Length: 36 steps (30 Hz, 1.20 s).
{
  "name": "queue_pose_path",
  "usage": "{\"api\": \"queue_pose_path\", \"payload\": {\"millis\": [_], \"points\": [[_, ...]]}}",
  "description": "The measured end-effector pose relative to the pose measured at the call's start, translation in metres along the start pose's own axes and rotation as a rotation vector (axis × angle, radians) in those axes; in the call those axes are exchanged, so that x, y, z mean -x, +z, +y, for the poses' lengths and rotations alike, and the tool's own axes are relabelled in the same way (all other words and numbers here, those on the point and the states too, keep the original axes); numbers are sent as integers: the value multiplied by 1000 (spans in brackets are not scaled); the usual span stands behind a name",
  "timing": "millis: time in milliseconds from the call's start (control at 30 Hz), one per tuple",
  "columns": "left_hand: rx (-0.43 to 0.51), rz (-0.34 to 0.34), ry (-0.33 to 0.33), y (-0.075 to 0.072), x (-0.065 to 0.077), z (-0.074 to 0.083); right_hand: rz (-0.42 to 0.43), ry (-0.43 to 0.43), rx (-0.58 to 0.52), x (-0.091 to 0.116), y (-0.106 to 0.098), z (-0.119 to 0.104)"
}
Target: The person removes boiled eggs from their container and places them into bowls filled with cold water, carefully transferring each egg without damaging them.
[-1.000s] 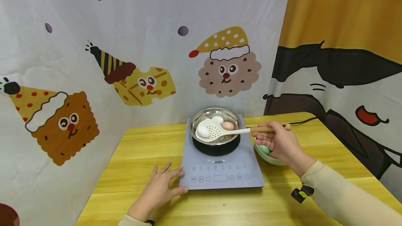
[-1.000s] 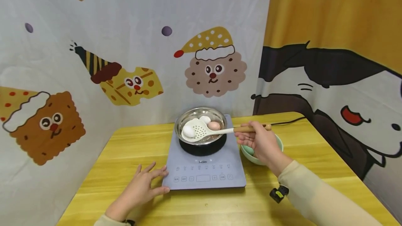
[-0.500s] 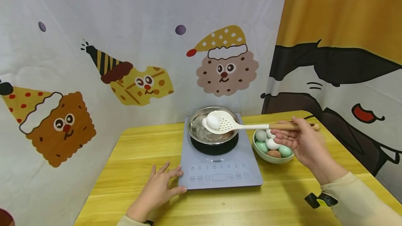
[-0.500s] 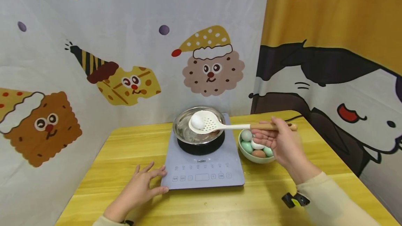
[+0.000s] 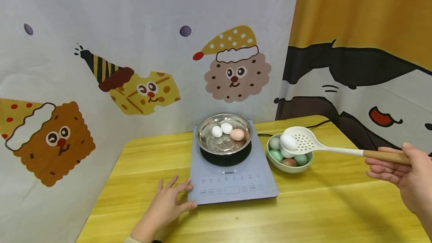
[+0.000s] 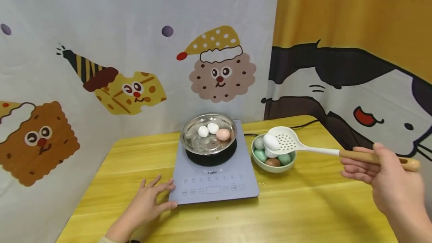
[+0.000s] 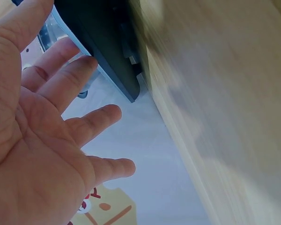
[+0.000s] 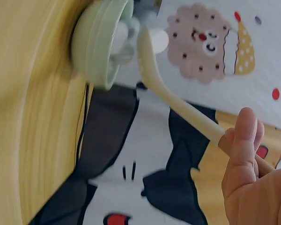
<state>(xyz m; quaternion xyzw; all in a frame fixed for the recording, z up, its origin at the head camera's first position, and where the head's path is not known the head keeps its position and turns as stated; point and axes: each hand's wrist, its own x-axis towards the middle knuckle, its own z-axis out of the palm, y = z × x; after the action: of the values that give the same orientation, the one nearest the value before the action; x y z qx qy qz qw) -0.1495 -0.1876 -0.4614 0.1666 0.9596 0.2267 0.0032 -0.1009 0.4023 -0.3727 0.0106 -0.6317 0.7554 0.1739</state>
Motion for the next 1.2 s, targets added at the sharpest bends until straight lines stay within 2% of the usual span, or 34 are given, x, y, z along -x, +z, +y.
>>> {"api": "queue_pose_path", "payload": {"millis": [133, 233, 333, 467, 667, 933, 1200], "points": [[1, 3, -13, 1, 3, -2, 89, -92, 131, 5, -8, 1], [-5, 5, -19, 2, 3, -3, 134, -88, 275, 6, -8, 0], [-10, 5, -21, 4, 3, -3, 167, -59, 495, 6, -1, -3], [-10, 0, -20, 5, 2, -4, 217, -54, 652, 6, 18, -10], [3, 3, -10, 4, 1, -3, 319, -166, 703, 8, 49, -23], [10, 2, -4, 3, 0, -2, 237, -259, 771, 13, 63, -30], [9, 8, -3, 2, 1, -2, 239, -351, 827, 18, 67, -33]]}}
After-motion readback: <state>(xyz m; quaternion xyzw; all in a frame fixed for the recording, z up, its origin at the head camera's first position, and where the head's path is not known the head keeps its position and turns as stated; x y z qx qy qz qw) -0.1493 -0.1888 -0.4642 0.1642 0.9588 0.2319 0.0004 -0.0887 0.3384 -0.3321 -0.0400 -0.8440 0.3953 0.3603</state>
